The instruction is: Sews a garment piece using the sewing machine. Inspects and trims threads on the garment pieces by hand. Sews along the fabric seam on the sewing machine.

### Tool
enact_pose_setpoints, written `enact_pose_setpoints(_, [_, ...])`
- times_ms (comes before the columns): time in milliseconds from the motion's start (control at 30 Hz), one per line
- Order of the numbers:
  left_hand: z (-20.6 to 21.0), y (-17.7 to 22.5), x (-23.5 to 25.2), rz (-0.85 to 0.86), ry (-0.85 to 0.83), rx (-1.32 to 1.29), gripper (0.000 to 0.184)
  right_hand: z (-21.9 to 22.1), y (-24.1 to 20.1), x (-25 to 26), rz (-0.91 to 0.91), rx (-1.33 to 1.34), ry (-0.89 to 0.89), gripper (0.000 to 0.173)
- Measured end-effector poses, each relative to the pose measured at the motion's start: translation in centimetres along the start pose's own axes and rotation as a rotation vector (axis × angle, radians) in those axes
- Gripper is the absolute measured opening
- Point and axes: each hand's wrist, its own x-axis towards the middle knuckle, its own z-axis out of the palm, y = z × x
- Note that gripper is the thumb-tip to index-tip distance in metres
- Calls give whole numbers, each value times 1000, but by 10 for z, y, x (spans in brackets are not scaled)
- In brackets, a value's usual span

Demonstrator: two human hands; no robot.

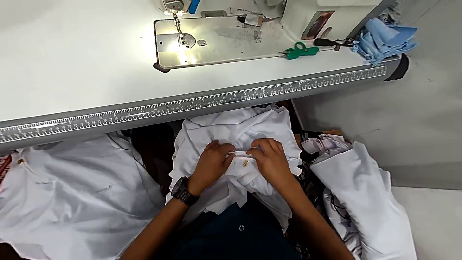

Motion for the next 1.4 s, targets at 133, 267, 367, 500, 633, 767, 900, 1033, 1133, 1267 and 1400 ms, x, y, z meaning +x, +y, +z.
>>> enact_pose_setpoints(133, [-9, 6, -9, -145, 0, -221, 21, 23, -25, -18, 36, -39, 109, 23])
enact_pose_setpoints(267, [-12, 5, -20, -15, 42, -308, 18, 35, -25, -15, 63, 115, 87, 18])
enact_pose_setpoints(367, [-19, 2, -30, 81, 72, -300, 22, 22, -21, -6, 19, 200, 5, 8])
enact_pose_setpoints(500, [-32, -1, -40, 63, 198, 39, 26, 7, -24, 0, -134, 100, -4, 8])
enact_pose_setpoints(633, [-36, 19, -53, -99, 343, 194, 19, 4, -29, 1, -207, 14, -21, 16])
enact_pose_setpoints(767, [-26, 20, -57, -39, 315, -93, 26, 1, -27, 2, -216, 62, 25, 14])
enact_pose_setpoints(900, [-30, -5, -43, 138, 98, -130, 27, -4, -24, 2, -277, 78, 31, 15])
enact_pose_setpoints(1033, [-50, 6, -43, 178, 21, 0, 23, -3, -22, 2, -349, 12, 86, 13])
enact_pose_setpoints(1133, [-65, 38, -61, 227, -291, -220, 34, 8, -18, -1, -394, 47, 212, 13])
enact_pose_setpoints(1267, [-72, 23, -55, 306, -182, -320, 18, 28, -13, -9, -417, 143, 326, 12])
enact_pose_setpoints(1400, [-73, 10, -26, 421, -198, -180, 39, 37, -16, -14, -378, 192, 386, 8])
